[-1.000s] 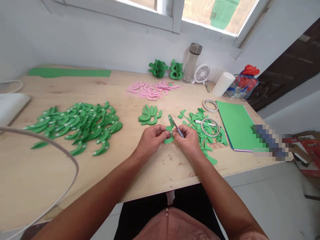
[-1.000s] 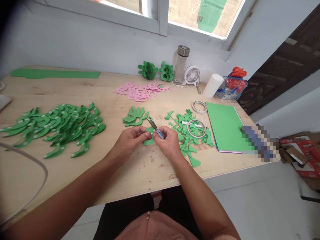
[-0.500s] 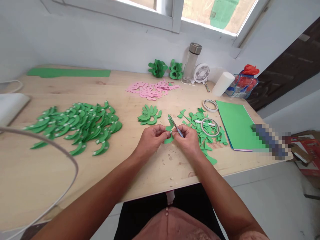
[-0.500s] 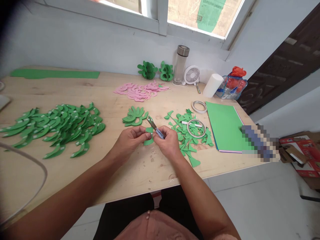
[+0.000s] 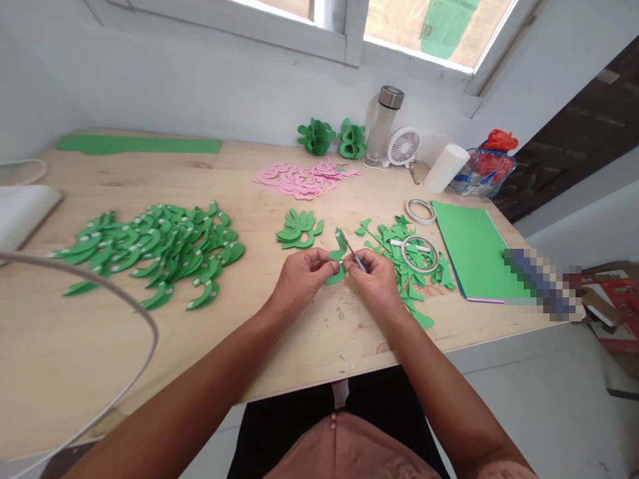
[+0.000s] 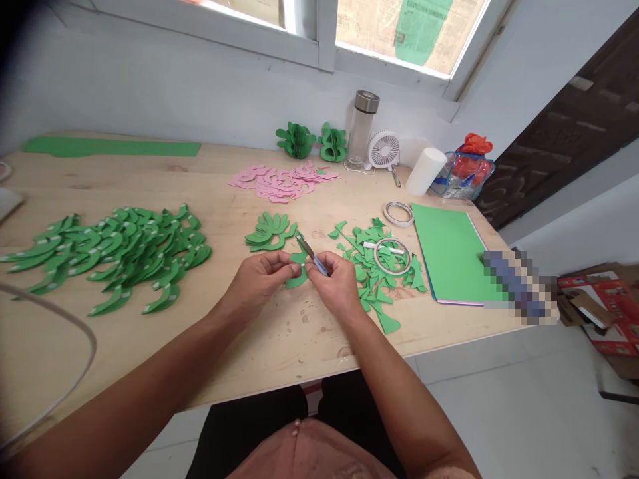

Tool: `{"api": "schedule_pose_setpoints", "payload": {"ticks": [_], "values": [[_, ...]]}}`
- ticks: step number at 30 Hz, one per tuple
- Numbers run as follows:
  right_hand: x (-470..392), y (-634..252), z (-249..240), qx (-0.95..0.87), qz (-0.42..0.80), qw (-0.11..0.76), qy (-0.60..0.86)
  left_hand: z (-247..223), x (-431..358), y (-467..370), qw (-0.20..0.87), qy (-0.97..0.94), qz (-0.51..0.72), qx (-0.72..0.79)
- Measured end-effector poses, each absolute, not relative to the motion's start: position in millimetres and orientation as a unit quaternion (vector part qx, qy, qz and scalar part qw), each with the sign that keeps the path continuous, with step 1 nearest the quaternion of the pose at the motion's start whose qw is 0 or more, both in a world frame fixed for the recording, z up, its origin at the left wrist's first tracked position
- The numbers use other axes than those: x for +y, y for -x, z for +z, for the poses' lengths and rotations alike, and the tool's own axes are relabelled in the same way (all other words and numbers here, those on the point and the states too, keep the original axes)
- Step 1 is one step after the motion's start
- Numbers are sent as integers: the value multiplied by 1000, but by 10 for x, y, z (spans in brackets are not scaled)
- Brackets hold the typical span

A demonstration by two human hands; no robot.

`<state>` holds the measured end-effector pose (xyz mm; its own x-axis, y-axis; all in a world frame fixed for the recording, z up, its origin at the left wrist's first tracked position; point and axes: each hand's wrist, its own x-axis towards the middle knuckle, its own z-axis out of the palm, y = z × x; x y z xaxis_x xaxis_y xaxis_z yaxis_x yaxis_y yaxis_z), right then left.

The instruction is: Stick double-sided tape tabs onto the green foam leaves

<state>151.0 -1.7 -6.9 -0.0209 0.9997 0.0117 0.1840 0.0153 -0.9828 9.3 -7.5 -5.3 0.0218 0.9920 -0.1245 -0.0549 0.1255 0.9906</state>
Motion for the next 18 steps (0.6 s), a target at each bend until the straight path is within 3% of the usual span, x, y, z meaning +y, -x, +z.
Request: {"api": "schedule_pose_setpoints", "payload": {"ticks": [18], "values": [[-6, -1534, -89, -556, 445, 463, 527, 3, -92, -110, 552, -440, 489, 513]]}}
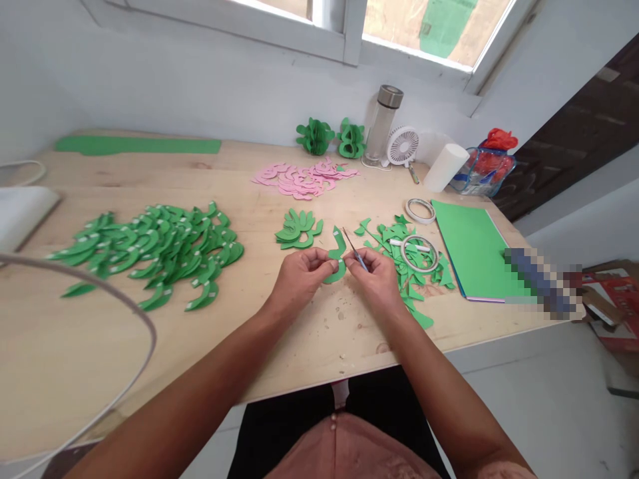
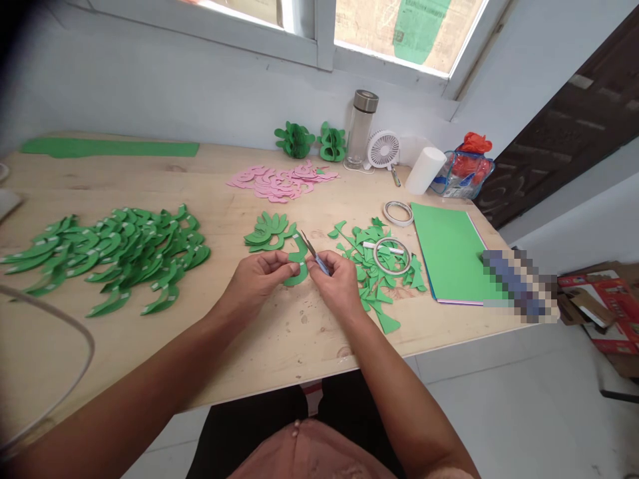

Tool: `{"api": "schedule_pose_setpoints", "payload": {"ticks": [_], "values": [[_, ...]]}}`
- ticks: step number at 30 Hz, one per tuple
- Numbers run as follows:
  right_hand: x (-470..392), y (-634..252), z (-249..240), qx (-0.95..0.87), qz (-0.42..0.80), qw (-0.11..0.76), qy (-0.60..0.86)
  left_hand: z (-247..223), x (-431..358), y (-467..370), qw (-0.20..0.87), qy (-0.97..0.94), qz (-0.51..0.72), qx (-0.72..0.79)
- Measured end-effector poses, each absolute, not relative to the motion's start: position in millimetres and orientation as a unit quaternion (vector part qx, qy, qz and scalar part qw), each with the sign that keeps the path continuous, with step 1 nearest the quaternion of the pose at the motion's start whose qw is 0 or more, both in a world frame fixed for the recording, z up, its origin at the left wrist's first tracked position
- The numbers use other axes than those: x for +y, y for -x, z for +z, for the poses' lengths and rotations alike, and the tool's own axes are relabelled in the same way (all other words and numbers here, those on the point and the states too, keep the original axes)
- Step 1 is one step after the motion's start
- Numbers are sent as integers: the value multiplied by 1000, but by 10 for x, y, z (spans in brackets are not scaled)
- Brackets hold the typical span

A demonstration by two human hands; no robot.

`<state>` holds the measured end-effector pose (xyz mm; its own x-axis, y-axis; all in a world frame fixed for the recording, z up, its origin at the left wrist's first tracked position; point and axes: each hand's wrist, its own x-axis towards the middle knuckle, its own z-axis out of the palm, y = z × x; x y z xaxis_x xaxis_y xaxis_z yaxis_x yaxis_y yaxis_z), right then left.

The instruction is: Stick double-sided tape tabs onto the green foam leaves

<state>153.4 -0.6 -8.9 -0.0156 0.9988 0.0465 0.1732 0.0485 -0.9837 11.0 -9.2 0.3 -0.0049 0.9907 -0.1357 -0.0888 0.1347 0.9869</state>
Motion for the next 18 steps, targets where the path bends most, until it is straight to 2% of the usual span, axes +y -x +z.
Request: {"api": "schedule_pose_setpoints", "payload": {"ticks": [18], "values": [[-30, -1523, -79, -591, 411, 446, 532, -61, -72, -100, 549, -450, 484, 511]]}}
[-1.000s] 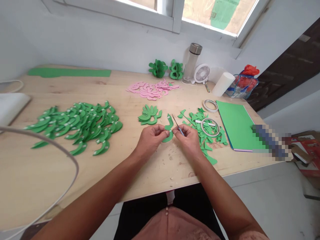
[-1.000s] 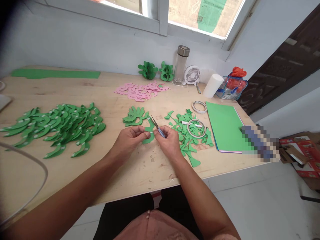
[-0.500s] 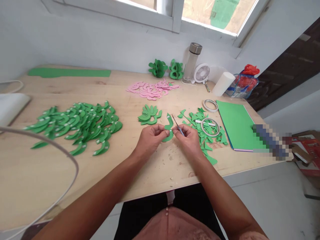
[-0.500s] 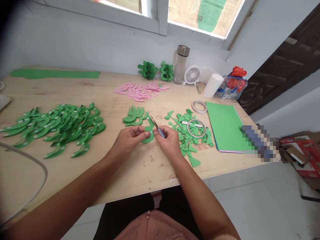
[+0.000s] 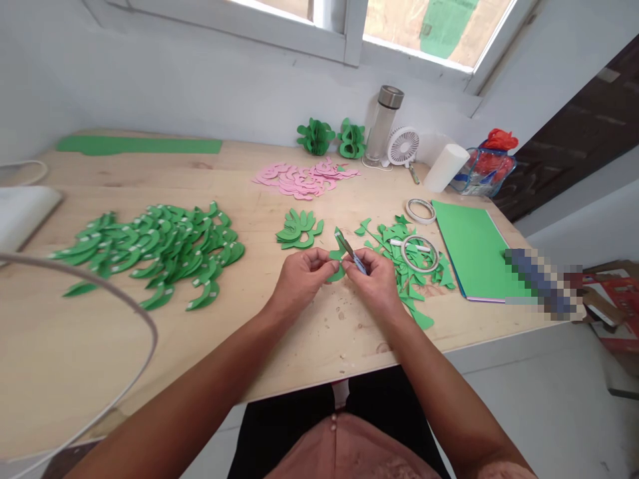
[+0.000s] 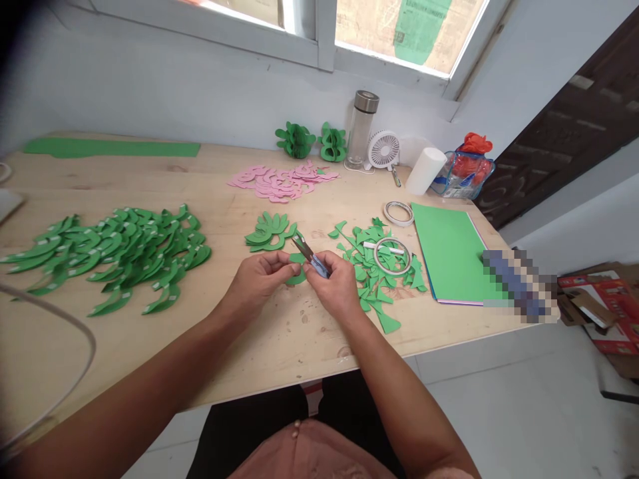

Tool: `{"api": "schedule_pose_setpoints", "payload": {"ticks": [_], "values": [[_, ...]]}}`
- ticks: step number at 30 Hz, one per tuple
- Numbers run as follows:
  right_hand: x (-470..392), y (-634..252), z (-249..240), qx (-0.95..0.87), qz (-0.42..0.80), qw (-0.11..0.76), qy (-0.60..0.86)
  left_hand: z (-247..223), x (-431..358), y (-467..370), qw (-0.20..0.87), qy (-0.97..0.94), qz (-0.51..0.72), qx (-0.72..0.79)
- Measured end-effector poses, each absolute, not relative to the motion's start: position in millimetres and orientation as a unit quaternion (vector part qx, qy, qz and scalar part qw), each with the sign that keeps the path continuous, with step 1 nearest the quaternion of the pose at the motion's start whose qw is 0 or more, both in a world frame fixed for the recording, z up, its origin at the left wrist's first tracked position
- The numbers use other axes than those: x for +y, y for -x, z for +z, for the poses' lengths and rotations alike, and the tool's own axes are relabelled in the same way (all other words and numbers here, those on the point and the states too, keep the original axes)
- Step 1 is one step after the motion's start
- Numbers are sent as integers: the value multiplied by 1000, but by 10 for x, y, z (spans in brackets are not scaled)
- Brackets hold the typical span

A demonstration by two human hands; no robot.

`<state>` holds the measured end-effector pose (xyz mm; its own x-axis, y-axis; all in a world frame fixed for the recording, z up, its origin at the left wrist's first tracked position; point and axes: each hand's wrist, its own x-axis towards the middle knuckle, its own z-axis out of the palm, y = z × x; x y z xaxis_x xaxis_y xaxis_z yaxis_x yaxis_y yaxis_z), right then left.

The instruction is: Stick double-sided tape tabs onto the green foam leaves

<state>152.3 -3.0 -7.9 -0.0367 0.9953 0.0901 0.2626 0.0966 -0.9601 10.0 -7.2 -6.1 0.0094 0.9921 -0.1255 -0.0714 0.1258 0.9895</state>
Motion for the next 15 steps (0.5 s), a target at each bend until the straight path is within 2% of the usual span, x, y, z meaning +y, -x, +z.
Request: {"api": "schedule_pose_setpoints", "payload": {"ticks": [15], "values": [[-19, -1518, -90, -582, 417, 457, 528, -36, -84, -111, 573, -459, 480, 481]]}}
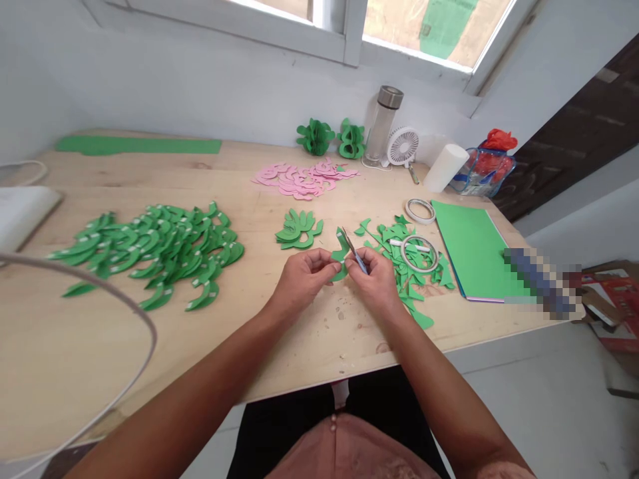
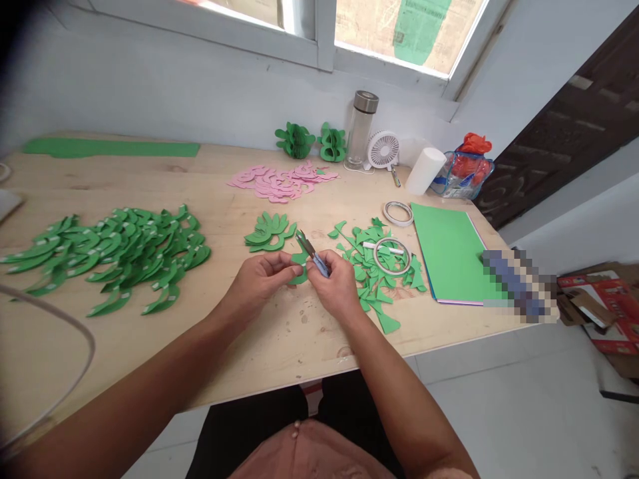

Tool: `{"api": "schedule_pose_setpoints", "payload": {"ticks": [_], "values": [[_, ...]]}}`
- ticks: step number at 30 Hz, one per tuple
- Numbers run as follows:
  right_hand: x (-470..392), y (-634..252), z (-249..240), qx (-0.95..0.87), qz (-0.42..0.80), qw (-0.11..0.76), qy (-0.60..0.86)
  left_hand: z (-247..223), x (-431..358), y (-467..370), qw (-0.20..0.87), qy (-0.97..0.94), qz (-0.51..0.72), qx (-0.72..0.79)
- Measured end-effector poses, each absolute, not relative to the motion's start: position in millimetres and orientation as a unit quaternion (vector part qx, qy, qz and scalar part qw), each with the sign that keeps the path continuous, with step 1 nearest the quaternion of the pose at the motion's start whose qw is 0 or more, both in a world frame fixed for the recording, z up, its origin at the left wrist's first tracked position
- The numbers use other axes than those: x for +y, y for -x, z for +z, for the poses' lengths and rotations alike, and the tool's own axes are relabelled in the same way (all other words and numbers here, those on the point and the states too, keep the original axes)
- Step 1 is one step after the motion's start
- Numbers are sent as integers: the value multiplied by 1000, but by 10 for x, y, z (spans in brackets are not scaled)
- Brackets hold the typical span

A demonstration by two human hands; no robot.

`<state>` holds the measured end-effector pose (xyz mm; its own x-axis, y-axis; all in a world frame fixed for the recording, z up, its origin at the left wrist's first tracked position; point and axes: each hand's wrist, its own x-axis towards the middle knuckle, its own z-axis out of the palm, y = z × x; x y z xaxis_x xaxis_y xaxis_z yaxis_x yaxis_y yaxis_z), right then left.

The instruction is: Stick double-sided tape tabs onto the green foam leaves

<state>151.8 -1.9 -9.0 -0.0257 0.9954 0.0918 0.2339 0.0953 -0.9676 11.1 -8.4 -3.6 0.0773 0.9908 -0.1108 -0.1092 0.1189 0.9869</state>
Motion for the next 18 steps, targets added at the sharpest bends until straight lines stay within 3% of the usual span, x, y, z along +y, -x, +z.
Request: {"api": "schedule_pose_setpoints", "payload": {"ticks": [13, 18], "values": [[-12, -1541, -69, -478, 593, 468, 447, 18, -96, -78, 631, -438, 486, 417], [-2, -1541, -86, -472, 586, 478, 453, 26, -98, -78, 630, -438, 479, 426]]}}
